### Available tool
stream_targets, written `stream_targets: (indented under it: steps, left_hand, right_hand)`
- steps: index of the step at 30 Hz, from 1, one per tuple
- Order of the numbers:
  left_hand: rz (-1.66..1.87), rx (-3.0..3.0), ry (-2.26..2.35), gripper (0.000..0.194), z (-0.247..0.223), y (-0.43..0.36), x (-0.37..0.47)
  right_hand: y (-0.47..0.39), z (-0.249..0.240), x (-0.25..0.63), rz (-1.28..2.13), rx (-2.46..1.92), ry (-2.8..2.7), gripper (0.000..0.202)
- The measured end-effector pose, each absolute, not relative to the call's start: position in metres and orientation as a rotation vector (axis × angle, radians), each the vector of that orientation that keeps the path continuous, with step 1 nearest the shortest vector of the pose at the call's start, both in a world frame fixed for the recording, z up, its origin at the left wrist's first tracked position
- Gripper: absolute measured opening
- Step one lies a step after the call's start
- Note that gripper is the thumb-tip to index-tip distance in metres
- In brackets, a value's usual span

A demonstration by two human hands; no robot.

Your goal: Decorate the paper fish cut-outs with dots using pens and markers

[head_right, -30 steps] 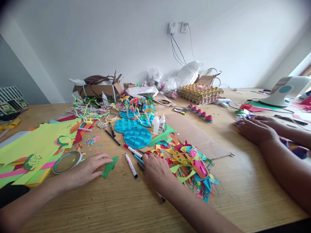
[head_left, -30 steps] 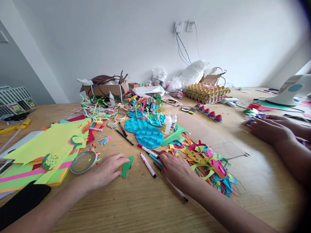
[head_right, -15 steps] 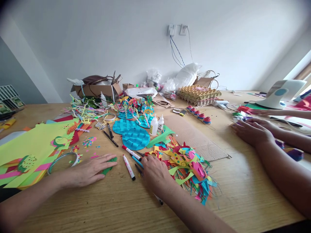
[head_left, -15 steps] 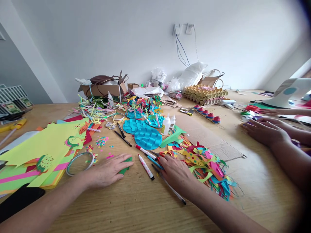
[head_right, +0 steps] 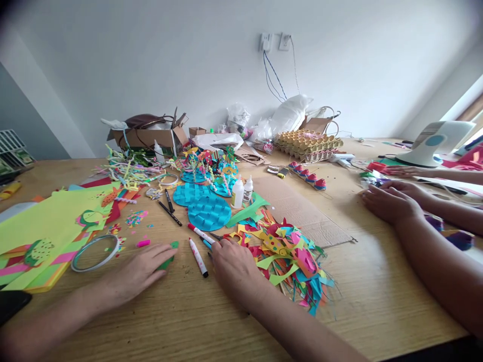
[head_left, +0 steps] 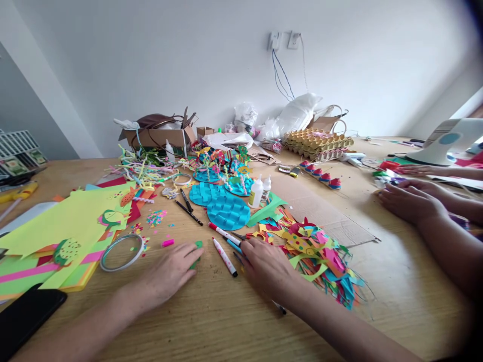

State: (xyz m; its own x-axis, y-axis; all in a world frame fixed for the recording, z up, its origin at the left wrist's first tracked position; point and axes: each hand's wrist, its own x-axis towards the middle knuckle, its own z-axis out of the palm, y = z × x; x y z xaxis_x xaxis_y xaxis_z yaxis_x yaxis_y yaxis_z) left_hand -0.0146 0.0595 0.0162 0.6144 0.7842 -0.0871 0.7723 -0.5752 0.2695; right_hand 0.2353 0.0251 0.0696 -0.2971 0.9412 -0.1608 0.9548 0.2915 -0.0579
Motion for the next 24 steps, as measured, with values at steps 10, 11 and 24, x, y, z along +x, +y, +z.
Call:
stream_targets:
  steps: [10, 11, 24]
  left_hand:
    - [0.045, 2.525, 1.249, 0.043, 0.042, 0.091, -0.018]
    - [0.018, 2.53, 1.227, 0.043, 0.042, 0.093, -0.016]
    - [-0.239, 2.602, 1.151, 0.013, 0.053, 0.103, -0.009]
  right_hand:
    - [0.02, 0.079, 0.213, -0.3, 1.64, 2.618, 0.017]
    - [0.02, 0.079, 0.216, -0.293, 1.657, 2.603, 0.016]
    - [0.018, 0.062, 0.26, -0.205, 1.935, 2.377, 0.02]
